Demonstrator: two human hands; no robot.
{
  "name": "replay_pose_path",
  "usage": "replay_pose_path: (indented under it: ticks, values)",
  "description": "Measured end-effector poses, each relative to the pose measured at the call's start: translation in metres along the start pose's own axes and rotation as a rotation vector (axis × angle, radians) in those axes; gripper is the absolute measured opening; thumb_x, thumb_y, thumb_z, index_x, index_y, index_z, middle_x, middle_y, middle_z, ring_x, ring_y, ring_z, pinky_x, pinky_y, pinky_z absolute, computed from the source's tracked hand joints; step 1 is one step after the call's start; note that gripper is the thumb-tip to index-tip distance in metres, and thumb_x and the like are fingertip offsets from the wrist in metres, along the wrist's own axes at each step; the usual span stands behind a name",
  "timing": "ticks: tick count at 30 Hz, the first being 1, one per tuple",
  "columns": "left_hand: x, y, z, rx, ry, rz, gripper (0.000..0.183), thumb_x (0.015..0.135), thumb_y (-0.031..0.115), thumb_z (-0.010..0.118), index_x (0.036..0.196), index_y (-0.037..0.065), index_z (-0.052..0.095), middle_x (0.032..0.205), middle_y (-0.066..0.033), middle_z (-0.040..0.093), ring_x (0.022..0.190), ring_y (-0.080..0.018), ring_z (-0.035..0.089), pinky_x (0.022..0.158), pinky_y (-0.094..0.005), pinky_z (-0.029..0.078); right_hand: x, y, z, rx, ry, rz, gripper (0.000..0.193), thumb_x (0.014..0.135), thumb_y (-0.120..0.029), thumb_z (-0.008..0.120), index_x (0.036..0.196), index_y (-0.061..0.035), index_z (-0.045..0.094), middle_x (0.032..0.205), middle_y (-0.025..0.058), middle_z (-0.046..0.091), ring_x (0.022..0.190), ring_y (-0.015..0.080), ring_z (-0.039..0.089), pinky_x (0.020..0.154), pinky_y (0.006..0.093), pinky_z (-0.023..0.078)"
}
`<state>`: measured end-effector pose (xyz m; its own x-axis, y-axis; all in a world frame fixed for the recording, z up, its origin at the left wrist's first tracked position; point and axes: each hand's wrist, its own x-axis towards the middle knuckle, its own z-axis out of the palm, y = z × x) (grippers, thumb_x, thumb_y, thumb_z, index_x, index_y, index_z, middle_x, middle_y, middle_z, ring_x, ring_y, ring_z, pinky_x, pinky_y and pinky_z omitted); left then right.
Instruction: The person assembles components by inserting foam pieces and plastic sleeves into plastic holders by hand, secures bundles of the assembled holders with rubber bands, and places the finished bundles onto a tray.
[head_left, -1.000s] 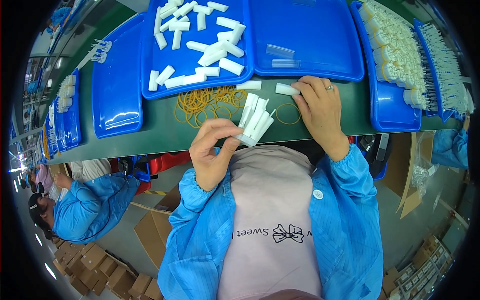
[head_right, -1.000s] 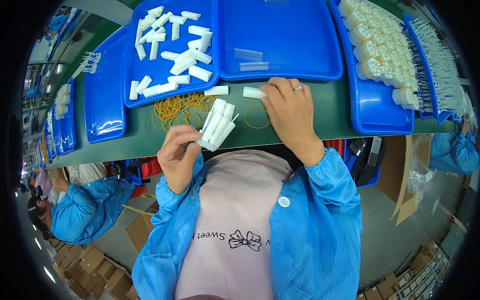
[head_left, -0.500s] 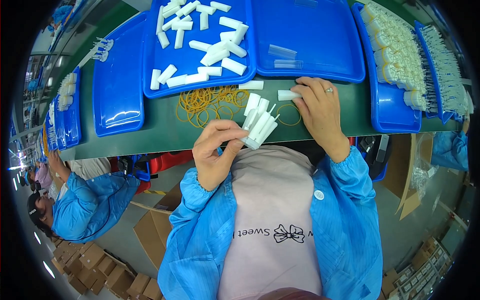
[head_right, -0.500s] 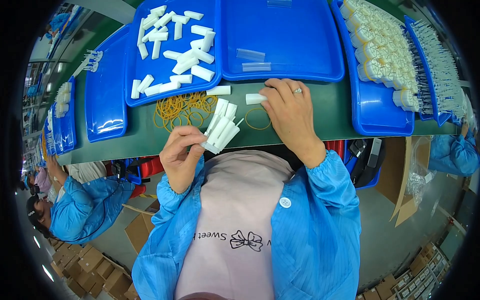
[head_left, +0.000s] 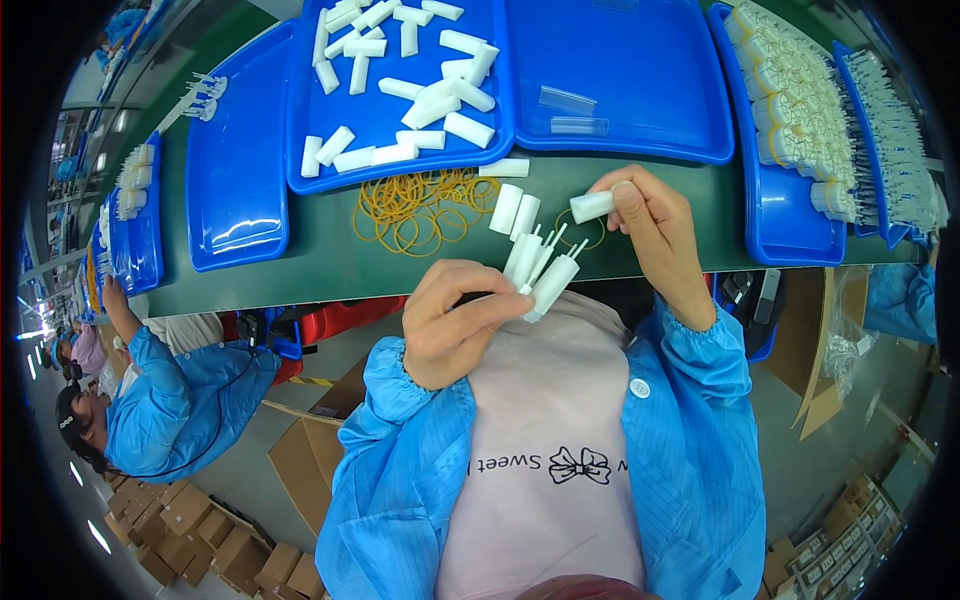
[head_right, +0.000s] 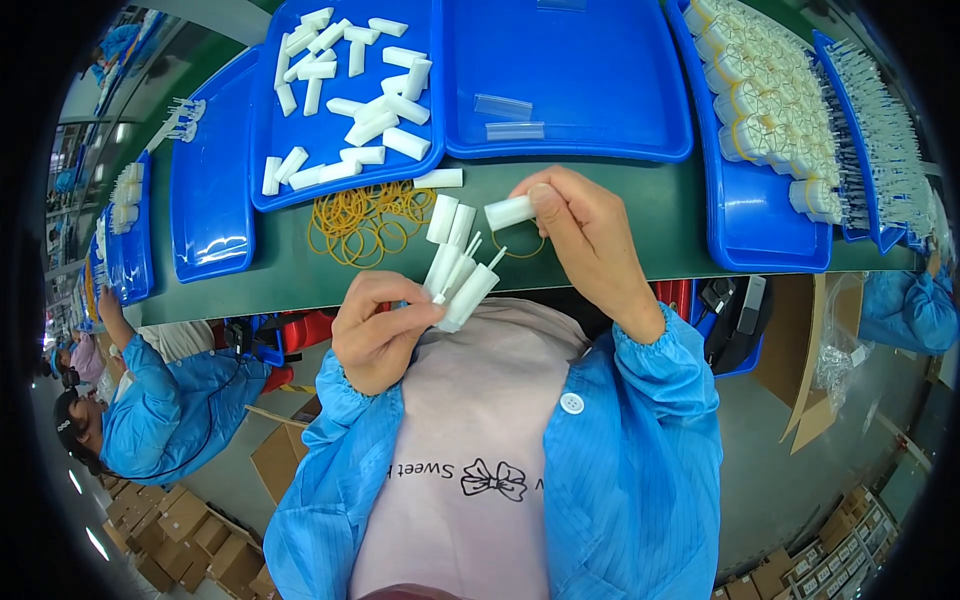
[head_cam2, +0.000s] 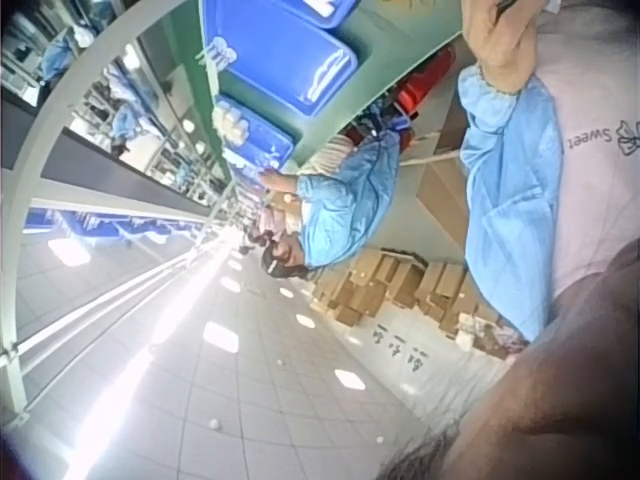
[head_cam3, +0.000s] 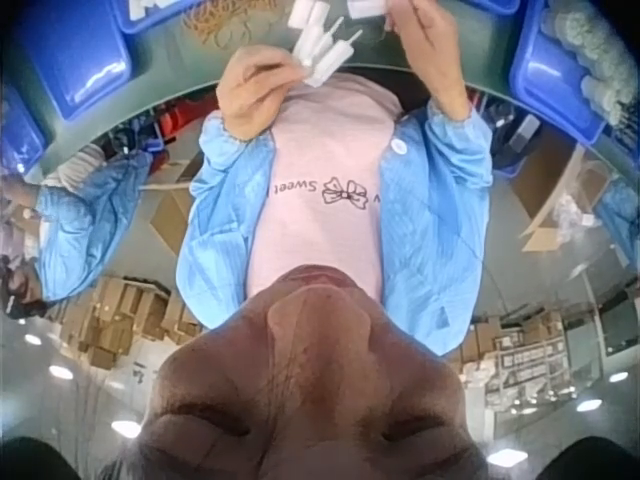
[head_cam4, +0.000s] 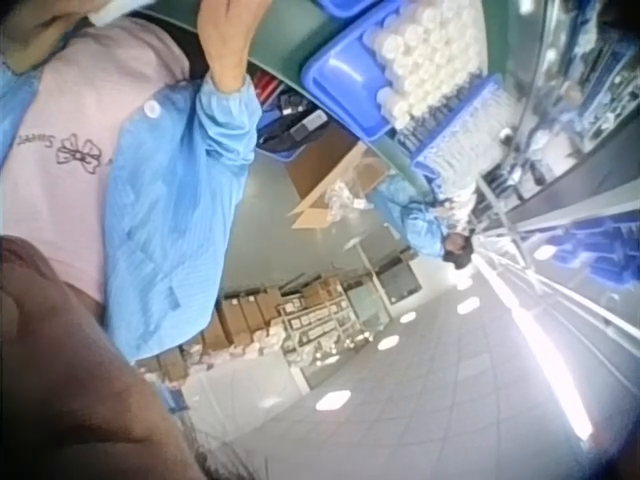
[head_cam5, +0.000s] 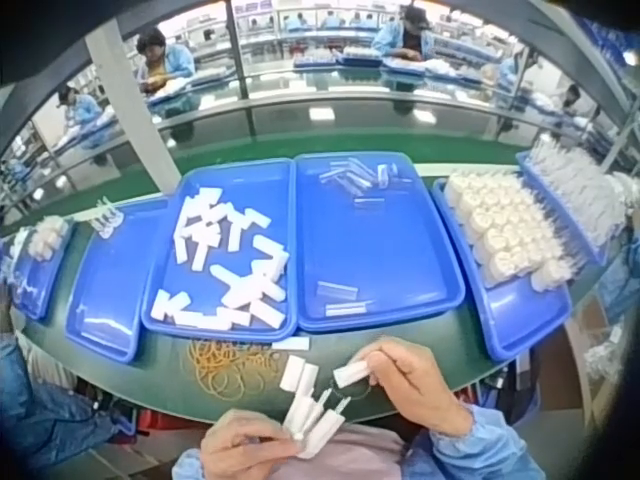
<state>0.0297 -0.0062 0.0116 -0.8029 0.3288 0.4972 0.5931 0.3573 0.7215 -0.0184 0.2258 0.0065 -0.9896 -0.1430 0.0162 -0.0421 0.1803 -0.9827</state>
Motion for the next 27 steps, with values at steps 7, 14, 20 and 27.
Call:
replay_pose_path:
  ticks: [7,14,20,27]
  values:
    - [0.005,0.003,-0.003,0.022,-0.065,0.081,0.038,0.055,-0.006,0.068,0.089,0.010,0.072,0.087,-0.0034,0.061,0.077,-0.0211,0.057,0.062,-0.0302,0.048,0.001,-0.006,-0.007,0.228,-0.219,0.106,0.025,0.096,-0.023,0.048,0.094,-0.0017,0.062,0.077,0.0005,0.056,0.065,0.0056,0.045,0.057,0.0197,0.036]
    - [0.005,0.003,-0.004,0.049,-0.110,0.115,0.037,0.056,-0.002,0.068,0.091,0.011,0.072,0.086,-0.0023,0.061,0.075,-0.0200,0.058,0.061,-0.0297,0.049,0.001,-0.013,-0.006,0.254,-0.290,0.167,0.025,0.094,-0.025,0.053,0.099,-0.0022,0.062,0.081,0.0014,0.057,0.073,0.0065,0.049,0.063,0.0189,0.038]
    - [0.006,0.002,-0.002,0.072,-0.095,0.116,0.035,0.057,0.000,0.069,0.090,0.012,0.072,0.084,-0.0022,0.061,0.074,-0.0196,0.058,0.060,-0.0296,0.049,0.006,-0.007,-0.009,0.142,-0.302,-0.036,0.017,0.091,-0.015,0.057,0.098,-0.0014,0.063,0.088,0.0025,0.060,0.086,0.0104,0.053,0.075,0.0244,0.042]
    - [0.006,0.004,0.000,0.142,-0.069,0.198,0.037,0.053,0.001,0.071,0.088,0.013,0.073,0.082,-0.0018,0.061,0.072,-0.0183,0.059,0.057,-0.0284,0.049,0.007,-0.010,-0.011,0.425,-0.357,0.219,0.011,0.085,-0.012,0.062,0.084,-0.0008,0.062,0.086,0.0016,0.060,0.084,0.0097,0.054,0.076,0.0244,0.043]
